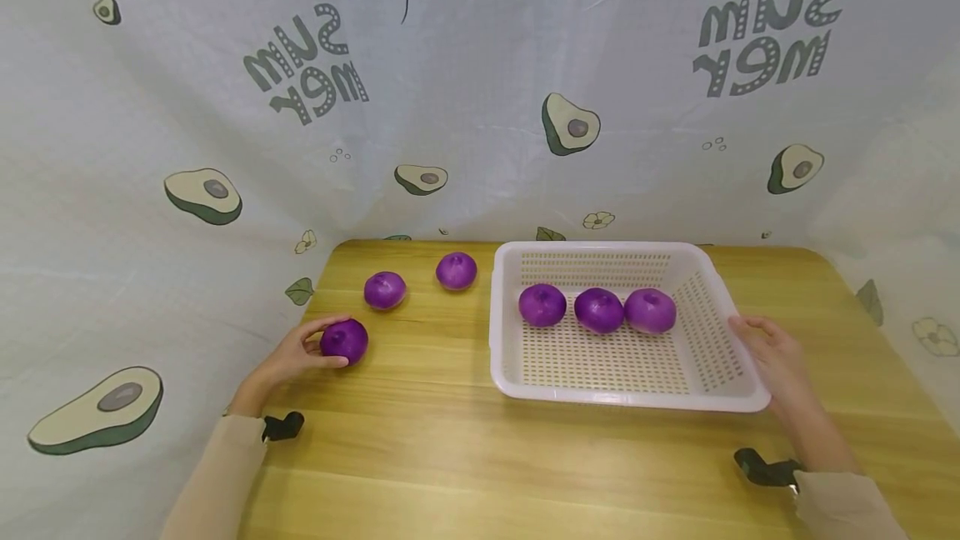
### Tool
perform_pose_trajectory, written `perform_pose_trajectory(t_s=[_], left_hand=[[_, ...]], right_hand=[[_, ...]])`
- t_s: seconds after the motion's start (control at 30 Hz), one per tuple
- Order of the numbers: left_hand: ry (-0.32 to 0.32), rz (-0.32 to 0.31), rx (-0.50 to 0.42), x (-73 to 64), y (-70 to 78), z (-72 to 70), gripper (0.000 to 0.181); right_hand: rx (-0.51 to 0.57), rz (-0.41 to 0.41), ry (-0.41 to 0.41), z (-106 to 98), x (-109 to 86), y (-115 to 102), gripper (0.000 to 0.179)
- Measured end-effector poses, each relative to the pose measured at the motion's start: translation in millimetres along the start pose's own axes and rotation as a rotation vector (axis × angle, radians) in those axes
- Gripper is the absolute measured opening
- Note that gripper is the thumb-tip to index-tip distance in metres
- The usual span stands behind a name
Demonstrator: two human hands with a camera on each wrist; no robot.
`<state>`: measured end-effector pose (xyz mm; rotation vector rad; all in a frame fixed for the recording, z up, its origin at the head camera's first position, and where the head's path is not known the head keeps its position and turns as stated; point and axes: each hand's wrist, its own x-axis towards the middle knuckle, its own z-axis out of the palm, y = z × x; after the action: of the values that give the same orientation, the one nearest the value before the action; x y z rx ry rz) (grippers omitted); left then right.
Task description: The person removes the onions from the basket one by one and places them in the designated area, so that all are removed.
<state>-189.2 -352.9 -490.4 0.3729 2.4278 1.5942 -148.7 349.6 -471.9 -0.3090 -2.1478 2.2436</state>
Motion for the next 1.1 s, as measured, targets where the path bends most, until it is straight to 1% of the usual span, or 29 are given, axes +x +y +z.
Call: perform_pose_trajectory(t_s=[0.2,0.3,0.43,0.7,0.83,0.97,1.03,1.1], left_hand=[[0.026,0.004,0.07,-2.7,-1.8,2.0,0.071],[0.028,0.003,0.068,-3.3,-2.3,2.5,0.071],[0.029,-0.018,0.053,-3.5,-3.3,1.6,0.071],[0.005,-0.032,0.063,-2.8,-2.1,-1.9,0.072],[0.006,-0.016,0.1,-2.2,1.5,-3.4,0.072],[0.013,0.0,0.133,1.3,9.9,-5.5,0.073],[0.012,-0.002,0.115,3.7,15.7,-6.4,0.072],[0.007,-0.003,0.078,6.3,22.0,-6.5,0.072]], right_hand=[[-0.01,-0.006,-0.009,-2.1,0.9,1.6,0.012],[-0.011,-0.01,-0.012,-2.5,0.8,1.6,0.012],[0.0,-0.015,-0.02,-1.8,0.1,0.7,0.012],[0.004,-0.011,-0.017,-0.8,-0.6,0.0,0.013],[0.003,-0.002,-0.014,-0.5,-0.3,0.0,0.013],[0.011,0.011,-0.013,-0.4,0.1,-0.5,0.012],[0.023,0.01,-0.014,-0.6,0.5,-0.4,0.012],[0.044,0.008,-0.02,-1.1,1.0,0.3,0.012]])
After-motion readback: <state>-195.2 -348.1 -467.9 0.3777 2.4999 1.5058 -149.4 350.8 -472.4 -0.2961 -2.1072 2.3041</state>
